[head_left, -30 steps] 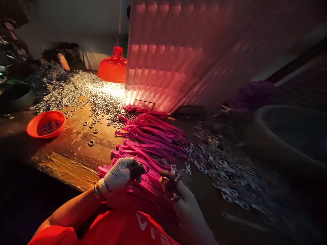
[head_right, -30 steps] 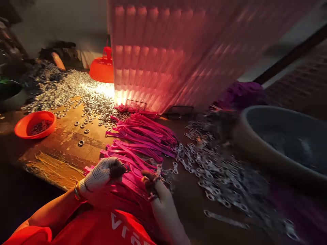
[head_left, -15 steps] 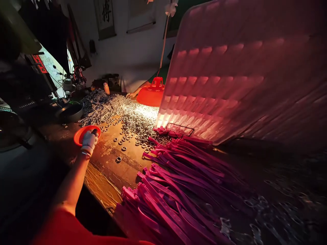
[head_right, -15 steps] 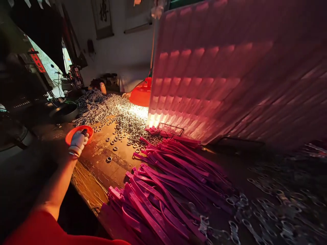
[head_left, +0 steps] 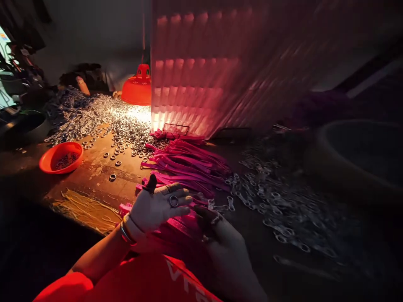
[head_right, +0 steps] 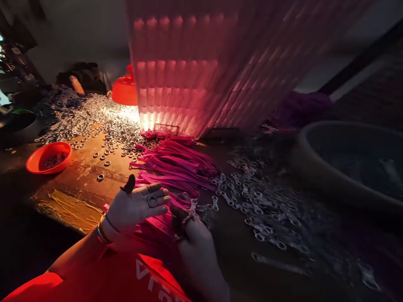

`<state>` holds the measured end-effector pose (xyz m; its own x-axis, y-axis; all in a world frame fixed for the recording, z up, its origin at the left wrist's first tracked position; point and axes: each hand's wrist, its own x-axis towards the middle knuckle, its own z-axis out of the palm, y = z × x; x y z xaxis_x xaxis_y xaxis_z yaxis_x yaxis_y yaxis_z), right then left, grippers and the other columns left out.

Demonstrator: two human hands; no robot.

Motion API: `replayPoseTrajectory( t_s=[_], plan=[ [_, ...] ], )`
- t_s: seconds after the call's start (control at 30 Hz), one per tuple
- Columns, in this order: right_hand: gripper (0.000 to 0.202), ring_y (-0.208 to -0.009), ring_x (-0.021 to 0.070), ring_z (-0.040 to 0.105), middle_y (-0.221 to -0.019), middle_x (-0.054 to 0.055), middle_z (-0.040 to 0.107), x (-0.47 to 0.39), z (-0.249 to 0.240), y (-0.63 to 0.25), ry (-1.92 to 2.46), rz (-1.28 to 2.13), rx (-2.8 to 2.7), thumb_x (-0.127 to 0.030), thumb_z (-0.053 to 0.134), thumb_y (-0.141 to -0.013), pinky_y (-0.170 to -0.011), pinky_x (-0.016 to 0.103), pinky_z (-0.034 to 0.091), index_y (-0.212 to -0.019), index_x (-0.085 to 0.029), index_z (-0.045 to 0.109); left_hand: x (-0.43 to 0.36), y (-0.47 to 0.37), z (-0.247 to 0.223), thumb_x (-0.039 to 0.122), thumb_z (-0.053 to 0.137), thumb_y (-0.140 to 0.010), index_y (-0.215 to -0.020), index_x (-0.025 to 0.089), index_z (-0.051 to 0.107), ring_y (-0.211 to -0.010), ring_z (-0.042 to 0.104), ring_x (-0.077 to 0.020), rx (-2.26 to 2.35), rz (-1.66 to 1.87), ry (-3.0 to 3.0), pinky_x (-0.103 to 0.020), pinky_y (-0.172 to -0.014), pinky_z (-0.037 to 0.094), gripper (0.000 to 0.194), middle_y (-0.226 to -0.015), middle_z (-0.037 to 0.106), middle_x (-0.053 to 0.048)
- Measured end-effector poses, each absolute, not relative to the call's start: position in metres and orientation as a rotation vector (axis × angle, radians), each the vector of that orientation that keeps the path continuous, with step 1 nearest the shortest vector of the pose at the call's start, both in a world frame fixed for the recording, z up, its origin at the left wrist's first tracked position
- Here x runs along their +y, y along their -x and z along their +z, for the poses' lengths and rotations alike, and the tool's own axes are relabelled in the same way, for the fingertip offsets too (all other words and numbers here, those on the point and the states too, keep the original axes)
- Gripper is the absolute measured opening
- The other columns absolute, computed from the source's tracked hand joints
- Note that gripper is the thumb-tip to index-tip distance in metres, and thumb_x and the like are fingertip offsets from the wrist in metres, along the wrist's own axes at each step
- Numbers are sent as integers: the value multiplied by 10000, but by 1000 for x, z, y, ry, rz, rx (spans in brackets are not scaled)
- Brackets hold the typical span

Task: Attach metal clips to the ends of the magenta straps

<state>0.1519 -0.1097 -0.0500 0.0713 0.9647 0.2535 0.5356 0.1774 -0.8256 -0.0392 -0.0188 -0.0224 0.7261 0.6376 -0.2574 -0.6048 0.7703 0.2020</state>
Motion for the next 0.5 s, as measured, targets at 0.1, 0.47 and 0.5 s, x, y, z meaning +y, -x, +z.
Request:
replayPoseTrajectory(
  t_s=[0.1,0.47,0.5],
  plan=[
    [471,-935,200,649,-1039,52,709,-99,-37,-145,1429,493,-1670,-91,479,-799,-809,316,529,-1201,-254,662,-20,34,-20,562,499,-924,-1167,56,610,-1094,616,-338,344,646,-162,-530,-1015,388,572,-1217,637,-221],
    [343,-713,214,600,-850,84,681,-80,-57,-135,1464,73,-2017,-15,444,-622,-635,317,467,-786,-207,675,-34,9,-30,319,494,-962,-889,140,679,-759,594,-148,468,579,-295,-339,-939,450,267,-756,626,-32],
    [345,-710,216,606,-834,68,683,-80,-62,-137,1433,138,-2026,-33,447,-627,-624,313,470,-791,-231,677,-35,8,-32,318,510,-952,-874,122,683,-751,594,-157,481,576,-309,-359,-928,456,273,-762,631,-49]
  ],
)
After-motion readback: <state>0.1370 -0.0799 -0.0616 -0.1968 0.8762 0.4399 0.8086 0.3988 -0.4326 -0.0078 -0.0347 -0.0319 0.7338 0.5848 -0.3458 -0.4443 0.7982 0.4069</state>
